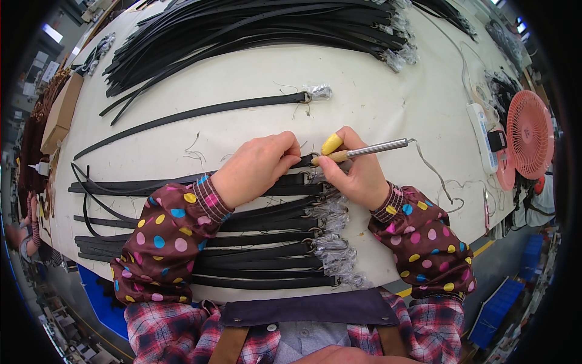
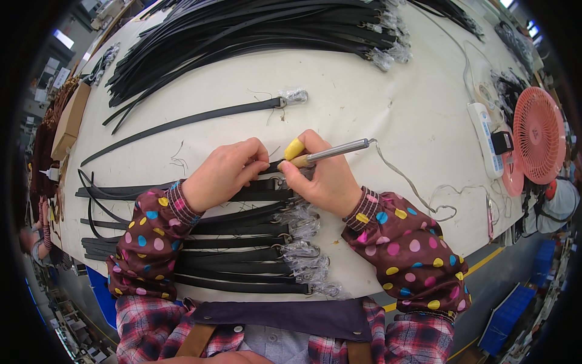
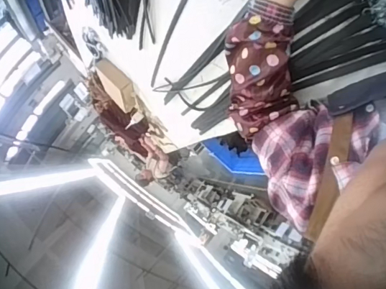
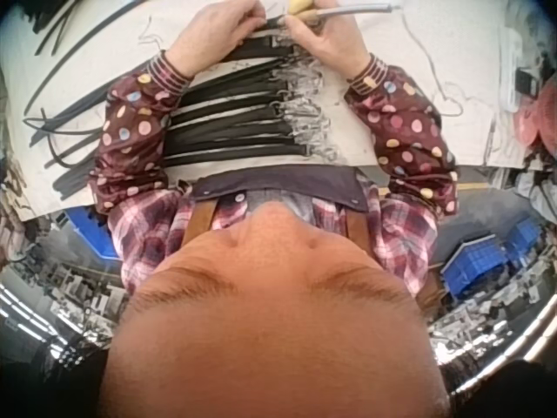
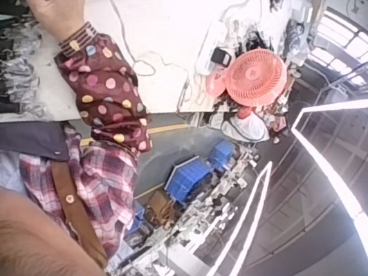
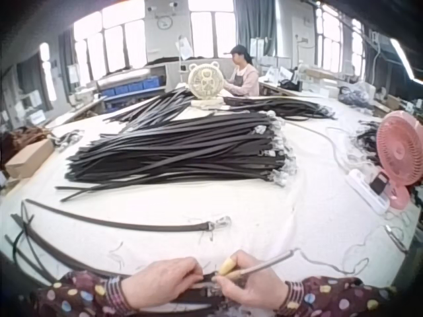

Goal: The person uses a heated tool to melt and secure the ends of multiple black straps laid out on a white worktable. They handle each strap one at a time, applying the tool to the strap ends and then placing the finished pieces aside.

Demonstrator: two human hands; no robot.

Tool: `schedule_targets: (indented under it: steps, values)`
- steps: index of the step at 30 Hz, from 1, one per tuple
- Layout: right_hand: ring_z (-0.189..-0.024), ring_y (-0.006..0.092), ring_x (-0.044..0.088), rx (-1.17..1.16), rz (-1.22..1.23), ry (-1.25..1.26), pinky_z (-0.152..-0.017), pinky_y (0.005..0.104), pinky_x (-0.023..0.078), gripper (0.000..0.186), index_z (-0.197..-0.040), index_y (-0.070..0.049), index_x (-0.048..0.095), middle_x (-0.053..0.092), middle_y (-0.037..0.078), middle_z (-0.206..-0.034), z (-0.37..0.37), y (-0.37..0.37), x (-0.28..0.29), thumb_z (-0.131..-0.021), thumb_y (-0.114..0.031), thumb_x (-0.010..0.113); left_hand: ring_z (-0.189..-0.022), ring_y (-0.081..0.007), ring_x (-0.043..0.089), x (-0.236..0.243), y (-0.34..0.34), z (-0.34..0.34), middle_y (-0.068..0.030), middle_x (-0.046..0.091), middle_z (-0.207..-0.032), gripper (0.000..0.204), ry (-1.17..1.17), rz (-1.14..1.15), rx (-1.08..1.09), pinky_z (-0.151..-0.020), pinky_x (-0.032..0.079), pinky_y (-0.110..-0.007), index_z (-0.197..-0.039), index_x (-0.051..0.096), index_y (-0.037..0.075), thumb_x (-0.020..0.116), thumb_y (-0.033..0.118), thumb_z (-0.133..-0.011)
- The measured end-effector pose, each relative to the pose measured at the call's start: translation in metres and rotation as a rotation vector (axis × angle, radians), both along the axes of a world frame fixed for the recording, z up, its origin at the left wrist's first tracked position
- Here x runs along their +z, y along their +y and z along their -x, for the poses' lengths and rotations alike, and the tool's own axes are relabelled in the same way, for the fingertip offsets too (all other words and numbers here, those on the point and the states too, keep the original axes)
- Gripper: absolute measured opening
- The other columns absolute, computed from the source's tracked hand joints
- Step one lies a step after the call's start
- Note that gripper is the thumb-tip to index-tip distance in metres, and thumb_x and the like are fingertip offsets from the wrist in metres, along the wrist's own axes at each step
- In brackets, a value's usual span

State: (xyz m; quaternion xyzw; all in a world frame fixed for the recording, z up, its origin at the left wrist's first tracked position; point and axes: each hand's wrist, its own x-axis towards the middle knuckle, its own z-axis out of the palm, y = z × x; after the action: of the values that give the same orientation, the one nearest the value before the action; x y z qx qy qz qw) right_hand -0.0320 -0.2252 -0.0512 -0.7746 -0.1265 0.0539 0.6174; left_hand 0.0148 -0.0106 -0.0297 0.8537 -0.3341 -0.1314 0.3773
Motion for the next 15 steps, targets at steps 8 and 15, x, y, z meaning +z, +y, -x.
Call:
schedule_targets:
  steps: [8,15]
  values:
    - [-0.072,0.0100,0.054,-0.188,-0.083,-0.179,-0.065,0.0268,0.045,0.018,-0.091,-0.002,0.050,0.057,0.005,-0.077,-0.004,-0.001,-0.006,-0.085,-0.011,0.065,-0.066,-0.0179,0.058,0.003,-0.010,-0.001,-0.0049,0.060,-0.084,0.021,-0.050,-0.037,-0.025,-0.063,0.049,-0.030,-0.098,0.059,0.008,0.073,0.013,-0.082]
    - [-0.072,0.0098,0.054,-0.184,-0.096,-0.207,-0.065,0.0263,0.044,0.018,-0.091,-0.002,0.050,0.057,0.005,-0.077,-0.005,0.000,-0.008,-0.085,-0.011,0.065,-0.065,-0.0109,0.057,0.000,-0.011,-0.006,-0.0046,0.059,-0.083,0.016,0.105,-0.029,0.035,-0.058,0.049,-0.026,-0.095,0.058,0.006,0.069,0.013,-0.087]
